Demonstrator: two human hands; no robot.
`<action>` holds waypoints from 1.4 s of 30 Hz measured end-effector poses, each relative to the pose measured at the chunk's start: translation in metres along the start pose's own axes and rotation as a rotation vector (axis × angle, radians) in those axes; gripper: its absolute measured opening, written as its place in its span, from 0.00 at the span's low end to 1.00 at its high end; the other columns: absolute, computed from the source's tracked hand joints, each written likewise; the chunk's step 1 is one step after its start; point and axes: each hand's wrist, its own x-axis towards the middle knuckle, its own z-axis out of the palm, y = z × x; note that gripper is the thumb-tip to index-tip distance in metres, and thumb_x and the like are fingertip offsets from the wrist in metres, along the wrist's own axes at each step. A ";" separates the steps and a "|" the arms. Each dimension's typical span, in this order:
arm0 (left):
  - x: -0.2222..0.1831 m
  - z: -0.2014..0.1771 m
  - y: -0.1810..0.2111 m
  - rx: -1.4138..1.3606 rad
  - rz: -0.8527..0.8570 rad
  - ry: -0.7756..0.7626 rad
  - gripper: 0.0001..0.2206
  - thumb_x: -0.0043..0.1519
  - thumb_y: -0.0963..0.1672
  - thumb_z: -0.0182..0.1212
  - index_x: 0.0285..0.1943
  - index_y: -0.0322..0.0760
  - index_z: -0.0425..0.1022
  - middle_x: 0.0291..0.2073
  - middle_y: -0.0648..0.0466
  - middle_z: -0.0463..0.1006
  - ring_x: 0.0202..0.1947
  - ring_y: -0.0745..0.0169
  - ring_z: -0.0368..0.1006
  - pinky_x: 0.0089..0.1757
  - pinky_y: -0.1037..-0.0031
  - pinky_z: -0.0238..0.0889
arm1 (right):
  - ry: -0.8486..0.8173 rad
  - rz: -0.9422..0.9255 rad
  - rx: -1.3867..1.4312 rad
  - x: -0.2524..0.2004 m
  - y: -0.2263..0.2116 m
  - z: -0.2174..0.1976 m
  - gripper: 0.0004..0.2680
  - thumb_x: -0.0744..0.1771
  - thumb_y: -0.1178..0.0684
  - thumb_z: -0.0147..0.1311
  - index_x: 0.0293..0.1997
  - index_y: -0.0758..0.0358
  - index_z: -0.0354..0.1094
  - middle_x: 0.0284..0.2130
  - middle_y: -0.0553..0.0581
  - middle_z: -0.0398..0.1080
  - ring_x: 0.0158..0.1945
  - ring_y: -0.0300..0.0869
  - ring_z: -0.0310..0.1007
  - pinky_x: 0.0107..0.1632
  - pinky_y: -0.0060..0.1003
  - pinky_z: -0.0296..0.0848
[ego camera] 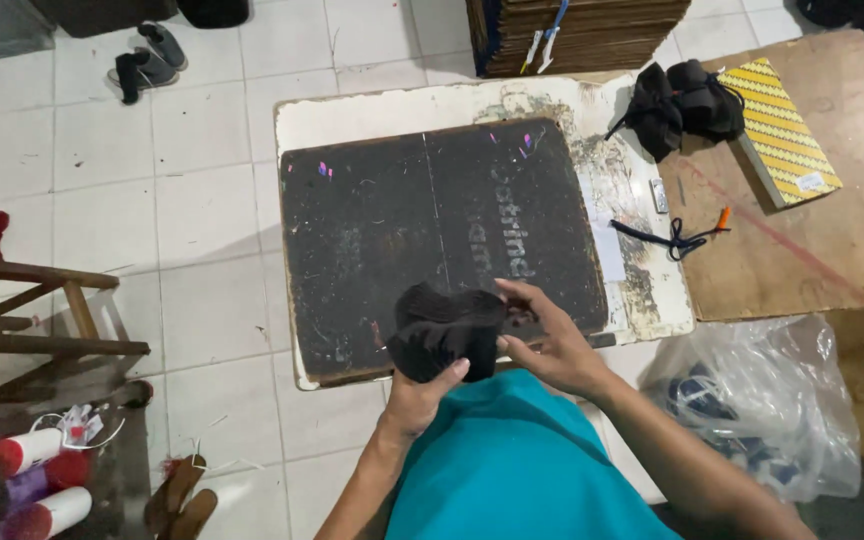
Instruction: Manually placing, smoothing, and stacking fabric pieces on a production table.
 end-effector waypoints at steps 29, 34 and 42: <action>-0.009 -0.023 0.018 0.174 0.296 -0.308 0.22 0.68 0.43 0.58 0.68 0.37 0.56 0.64 0.42 0.62 0.66 0.44 0.59 0.66 0.50 0.61 | -0.005 -0.097 -0.114 -0.002 -0.070 0.087 0.34 0.67 0.40 0.55 0.77 0.60 0.35 0.77 0.63 0.40 0.79 0.57 0.41 0.75 0.56 0.55; -0.014 -0.021 0.026 0.146 0.305 -0.337 0.25 0.71 0.45 0.56 0.74 0.39 0.50 0.70 0.42 0.57 0.71 0.41 0.56 0.70 0.49 0.59 | 0.056 -0.091 -0.136 0.003 -0.060 0.087 0.32 0.66 0.41 0.56 0.76 0.63 0.43 0.74 0.64 0.50 0.77 0.56 0.49 0.73 0.52 0.60; -0.014 -0.016 0.033 0.149 0.260 -0.302 0.26 0.71 0.47 0.57 0.76 0.37 0.53 0.71 0.39 0.61 0.73 0.36 0.59 0.70 0.49 0.63 | 0.172 -0.239 -0.278 0.007 -0.045 0.085 0.25 0.69 0.48 0.53 0.73 0.66 0.49 0.68 0.67 0.59 0.73 0.59 0.59 0.72 0.53 0.69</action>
